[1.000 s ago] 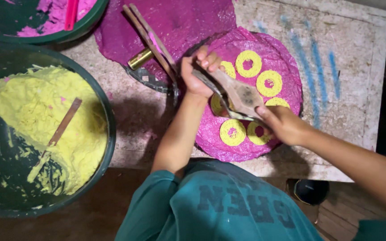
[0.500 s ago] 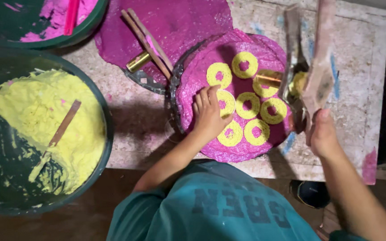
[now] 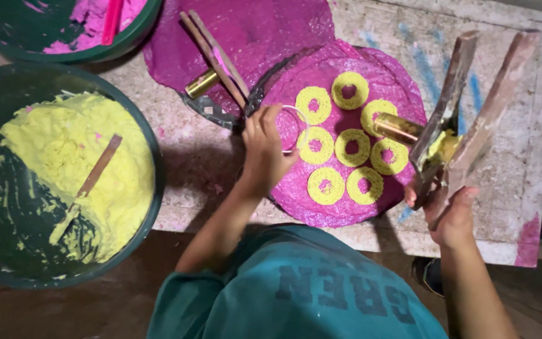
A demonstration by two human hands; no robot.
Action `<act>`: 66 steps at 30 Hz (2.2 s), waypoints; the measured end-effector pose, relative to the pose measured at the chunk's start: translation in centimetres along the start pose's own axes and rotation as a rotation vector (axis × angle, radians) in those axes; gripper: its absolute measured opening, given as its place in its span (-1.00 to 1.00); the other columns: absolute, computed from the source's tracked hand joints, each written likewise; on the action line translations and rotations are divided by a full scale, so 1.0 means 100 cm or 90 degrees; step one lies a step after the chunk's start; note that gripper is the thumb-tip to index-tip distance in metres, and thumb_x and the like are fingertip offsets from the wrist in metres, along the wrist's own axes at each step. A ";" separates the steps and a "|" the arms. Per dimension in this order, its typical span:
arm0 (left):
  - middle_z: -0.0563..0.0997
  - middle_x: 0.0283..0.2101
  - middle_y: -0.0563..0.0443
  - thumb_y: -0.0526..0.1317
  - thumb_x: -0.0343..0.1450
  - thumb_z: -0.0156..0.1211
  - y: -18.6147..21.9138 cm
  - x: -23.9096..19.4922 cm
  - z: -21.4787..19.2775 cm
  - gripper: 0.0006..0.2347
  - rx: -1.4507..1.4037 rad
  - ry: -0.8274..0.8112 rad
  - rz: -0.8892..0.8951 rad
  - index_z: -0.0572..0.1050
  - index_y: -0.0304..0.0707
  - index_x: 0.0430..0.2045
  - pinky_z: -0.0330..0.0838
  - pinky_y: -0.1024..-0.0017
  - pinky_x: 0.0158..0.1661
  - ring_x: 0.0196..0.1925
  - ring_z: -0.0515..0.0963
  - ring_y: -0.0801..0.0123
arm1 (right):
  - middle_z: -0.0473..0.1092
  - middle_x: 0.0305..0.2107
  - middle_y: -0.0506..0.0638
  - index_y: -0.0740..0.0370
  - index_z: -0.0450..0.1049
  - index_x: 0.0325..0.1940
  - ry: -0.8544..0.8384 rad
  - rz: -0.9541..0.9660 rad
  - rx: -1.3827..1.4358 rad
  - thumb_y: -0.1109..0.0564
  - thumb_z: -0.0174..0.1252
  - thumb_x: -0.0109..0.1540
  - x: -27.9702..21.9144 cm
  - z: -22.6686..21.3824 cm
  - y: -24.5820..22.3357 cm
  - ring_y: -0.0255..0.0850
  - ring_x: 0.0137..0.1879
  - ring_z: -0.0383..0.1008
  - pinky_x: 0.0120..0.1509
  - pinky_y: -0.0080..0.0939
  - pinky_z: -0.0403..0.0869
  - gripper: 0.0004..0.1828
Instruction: The person uses a wooden press to shape pink and yellow dough into layered circular pieces. They repeatedly scoop pink dough into the press, place it on a flattened pink sheet, and press to form rings with yellow centers. Finished pieces are arranged on a nearby tray.
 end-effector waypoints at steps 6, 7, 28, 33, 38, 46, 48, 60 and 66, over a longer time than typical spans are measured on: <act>0.31 0.29 -0.32 -0.35 0.09 0.60 -0.007 -0.001 -0.012 -0.12 0.013 -0.036 0.031 0.15 -0.30 0.31 0.19 -0.04 0.27 0.33 0.32 -0.16 | 0.33 -0.30 0.05 0.30 0.27 0.21 -0.007 0.008 -0.005 -0.76 -0.28 0.22 0.006 0.008 0.009 -0.17 -0.22 0.32 -0.13 -0.12 0.32 0.09; 0.30 0.31 -0.33 -0.35 0.10 0.59 -0.006 -0.002 -0.011 -0.12 0.007 -0.042 0.027 0.13 -0.29 0.32 0.18 -0.04 0.29 0.35 0.31 -0.17 | 0.34 -0.29 0.05 0.30 0.28 0.20 -0.012 0.006 -0.005 -0.76 -0.28 0.23 0.006 0.009 0.011 -0.18 -0.22 0.32 -0.13 -0.13 0.32 0.08; 0.40 -0.41 0.19 0.33 0.53 -0.19 -0.036 0.095 -0.014 -0.54 -1.390 0.001 -0.046 0.36 -0.04 -0.41 0.43 0.19 0.02 -0.28 0.45 0.42 | 0.48 -0.45 0.00 0.35 0.51 -0.05 -0.380 0.202 -0.530 -0.41 -0.41 0.39 0.118 0.143 0.012 -0.21 -0.31 0.48 -0.16 -0.15 0.43 -0.17; 0.33 -0.49 0.22 0.34 0.50 -0.18 -0.059 0.091 -0.019 -0.53 -1.425 0.021 -0.089 0.31 -0.03 -0.48 0.40 0.27 -0.09 -0.38 0.35 0.43 | 0.40 -0.60 0.13 0.34 0.53 -0.07 -0.374 0.216 -0.589 -0.36 -0.38 0.39 0.115 0.170 0.009 -0.08 -0.42 0.46 -0.22 0.01 0.45 -0.22; 0.28 -0.54 0.23 0.26 0.52 -0.15 -0.069 0.075 0.012 -0.59 -1.440 0.101 -0.189 0.27 0.00 -0.54 0.35 0.30 -0.19 -0.44 0.30 0.43 | 0.46 -0.59 0.14 0.33 0.55 -0.09 -0.375 0.245 -0.646 -0.35 -0.35 0.38 0.111 0.160 0.006 -0.05 -0.41 0.51 -0.15 0.02 0.48 -0.24; 0.20 -0.63 0.24 0.17 0.51 -0.16 -0.066 0.105 0.020 -0.62 -1.411 0.104 -0.176 0.23 0.00 -0.63 0.31 0.32 -0.27 -0.53 0.24 0.45 | 0.48 -0.50 0.24 0.36 0.48 0.03 -0.286 0.019 -0.681 -0.22 -0.22 0.41 0.130 0.166 -0.030 0.16 -0.33 0.55 -0.18 0.14 0.44 -0.39; 0.18 -0.64 0.24 0.18 0.51 -0.16 -0.067 0.110 0.009 -0.62 -1.382 0.097 -0.154 0.22 0.00 -0.63 0.29 0.34 -0.29 -0.54 0.22 0.45 | 0.46 -0.50 0.29 0.39 0.48 -0.02 -0.272 -0.012 -0.679 -0.19 -0.20 0.42 0.131 0.174 -0.028 0.22 -0.33 0.52 -0.18 0.18 0.41 -0.42; 0.28 -0.53 0.16 0.21 0.59 -0.21 -0.078 0.072 0.033 -0.60 -1.400 0.103 -0.197 0.26 -0.04 -0.50 0.32 0.28 -0.23 -0.44 0.34 0.36 | 0.42 -0.60 0.17 0.34 0.50 -0.17 -0.309 0.113 -0.640 -0.23 -0.24 0.42 0.118 0.144 0.029 0.00 -0.45 0.47 -0.23 0.08 0.43 -0.39; 0.46 0.24 -0.17 0.20 0.38 0.09 -0.071 0.045 0.019 -0.34 -0.646 -0.130 -0.182 0.21 -0.22 0.29 0.22 0.09 0.35 0.33 0.39 0.05 | 0.28 -0.58 0.08 0.31 0.41 -0.26 -0.213 0.067 -0.468 -0.42 -0.30 0.44 0.109 0.040 0.017 -0.15 -0.45 0.34 -0.30 -0.10 0.43 -0.25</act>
Point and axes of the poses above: each hand's wrist, its own x-axis towards the middle knuckle, its own z-axis out of the palm, y = z × x, the point moved 10 cm from there along x, towards the middle knuckle
